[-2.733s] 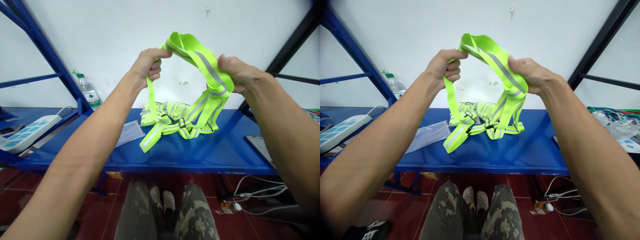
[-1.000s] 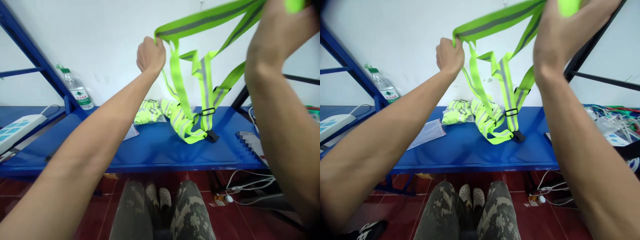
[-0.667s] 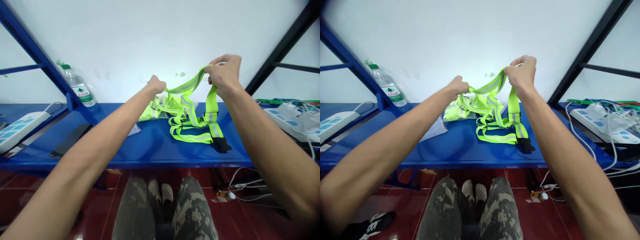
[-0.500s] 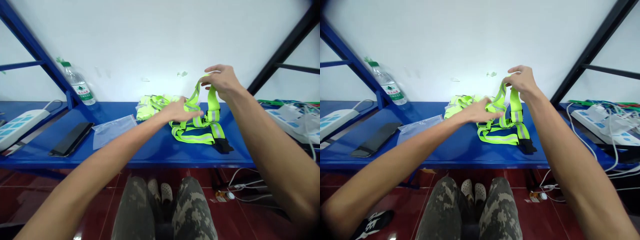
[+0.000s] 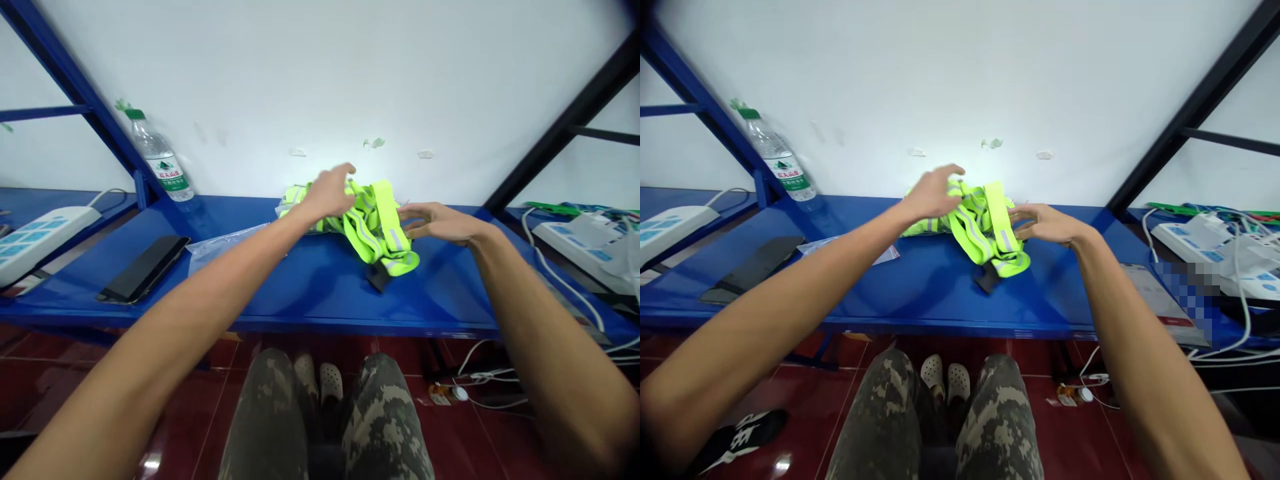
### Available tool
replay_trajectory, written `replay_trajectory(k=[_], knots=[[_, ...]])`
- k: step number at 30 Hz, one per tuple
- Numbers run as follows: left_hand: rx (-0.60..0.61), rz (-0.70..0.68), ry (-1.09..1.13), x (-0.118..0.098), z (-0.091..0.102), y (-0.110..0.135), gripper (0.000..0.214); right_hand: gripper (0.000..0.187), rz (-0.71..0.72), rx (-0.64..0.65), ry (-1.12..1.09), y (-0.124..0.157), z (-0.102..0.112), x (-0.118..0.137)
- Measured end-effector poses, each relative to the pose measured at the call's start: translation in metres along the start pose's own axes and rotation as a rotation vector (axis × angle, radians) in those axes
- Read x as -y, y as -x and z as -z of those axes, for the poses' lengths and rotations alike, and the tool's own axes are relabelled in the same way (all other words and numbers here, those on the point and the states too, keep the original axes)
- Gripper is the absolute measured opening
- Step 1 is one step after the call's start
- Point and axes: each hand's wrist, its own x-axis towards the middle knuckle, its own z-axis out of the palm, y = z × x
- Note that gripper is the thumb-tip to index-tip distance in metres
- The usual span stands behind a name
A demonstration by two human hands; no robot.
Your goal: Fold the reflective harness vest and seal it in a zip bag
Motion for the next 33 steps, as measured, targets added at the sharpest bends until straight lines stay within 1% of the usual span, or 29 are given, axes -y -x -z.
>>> replay_trajectory(k=[2,3,4,5,6,7,8,9,10,11,13,14,15,16,17,18,19,20,23,25,26,27,29,31,33], knots=[[-0.19,0.071,0.064,0.015,0.008,-0.009,0.053,0.042,-0.032,-0.026,0.036,-0.004,-0.011,-0.002],[-0.264,0.11,0.088,0.023,0.009,-0.01,0.052,0.038,-0.034,-0.028,0.043,-0.005,-0.017,-0.002],[-0.303,0.146,0.101,0.029,0.009,-0.009,0.055,0.036,-0.026,-0.009,0.036,-0.006,-0.021,-0.001],[-0.302,0.179,0.098,0.033,0.006,-0.004,0.059,0.035,-0.009,0.025,0.015,-0.005,-0.024,0.001],[-0.273,0.209,0.075,0.036,0.003,0.002,0.065,0.035,0.015,0.069,-0.01,-0.004,-0.027,0.002],[-0.264,0.218,0.034,0.036,0.0,0.011,0.07,0.035,0.041,0.116,-0.03,-0.003,-0.028,0.004],[-0.265,0.193,-0.01,0.035,-0.003,0.02,0.073,0.036,0.064,0.16,-0.034,-0.001,-0.029,0.006],[-0.273,0.132,-0.04,0.032,-0.004,0.029,0.071,0.037,0.083,0.198,-0.015,0.001,-0.029,0.007],[-0.22,0.057,-0.044,0.028,-0.004,0.036,0.066,0.038,0.096,0.228,0.026,0.003,-0.029,0.007],[-0.091,-0.03,-0.025,0.024,-0.002,0.043,0.057,0.04,0.104,0.25,0.083,0.005,-0.03,0.007],[0.299,-0.185,0.04,0.016,0.003,0.051,0.041,0.043,0.101,0.262,0.217,0.006,-0.034,0.005],[0.489,-0.231,0.048,0.012,0.005,0.054,0.037,0.043,0.094,0.241,0.282,0.005,-0.036,0.004],[0.647,-0.249,0.027,0.01,0.005,0.056,0.04,0.042,0.086,0.201,0.338,0.004,-0.038,0.003],[0.758,-0.242,-0.018,0.007,0.005,0.058,0.05,0.041,0.08,0.152,0.381,0.003,-0.04,0.002],[0.823,-0.22,-0.079,0.006,0.003,0.06,0.064,0.039,0.077,0.103,0.408,0.002,-0.042,0.002],[0.857,-0.198,-0.137,0.004,0.001,0.061,0.077,0.037,0.078,0.066,0.416,0.001,-0.043,0.001],[0.873,-0.181,-0.177,0.004,-0.002,0.063,0.088,0.036,0.08,0.04,0.404,0.001,-0.043,0.002],[0.878,-0.171,-0.196,0.004,-0.005,0.064,0.093,0.034,0.081,0.027,0.373,0.002,-0.042,0.002],[0.854,-0.165,-0.153,0.009,-0.007,0.064,0.09,0.034,0.041,-0.033,0.214,0.006,-0.039,0.003],[0.807,-0.172,-0.049,0.015,-0.001,0.062,0.082,0.037,-0.031,-0.138,0.07,0.008,-0.038,0.001],[0.765,-0.182,0.023,0.018,0.003,0.061,0.078,0.038,-0.072,-0.206,-0.012,0.009,-0.038,0.0],[0.705,-0.183,0.109,0.021,0.008,0.06,0.073,0.038,-0.112,-0.272,-0.099,0.009,-0.038,-0.002],[0.55,-0.146,0.297,0.026,0.016,0.058,0.06,0.035,-0.19,-0.363,-0.277,0.009,-0.038,-0.005],[0.357,-0.08,0.466,0.031,0.022,0.054,0.045,0.032,-0.265,-0.41,-0.438,0.009,-0.038,-0.006],[0.129,-0.017,0.579,0.035,0.025,0.049,0.032,0.032,-0.304,-0.414,-0.565,0.011,-0.037,-0.004]])
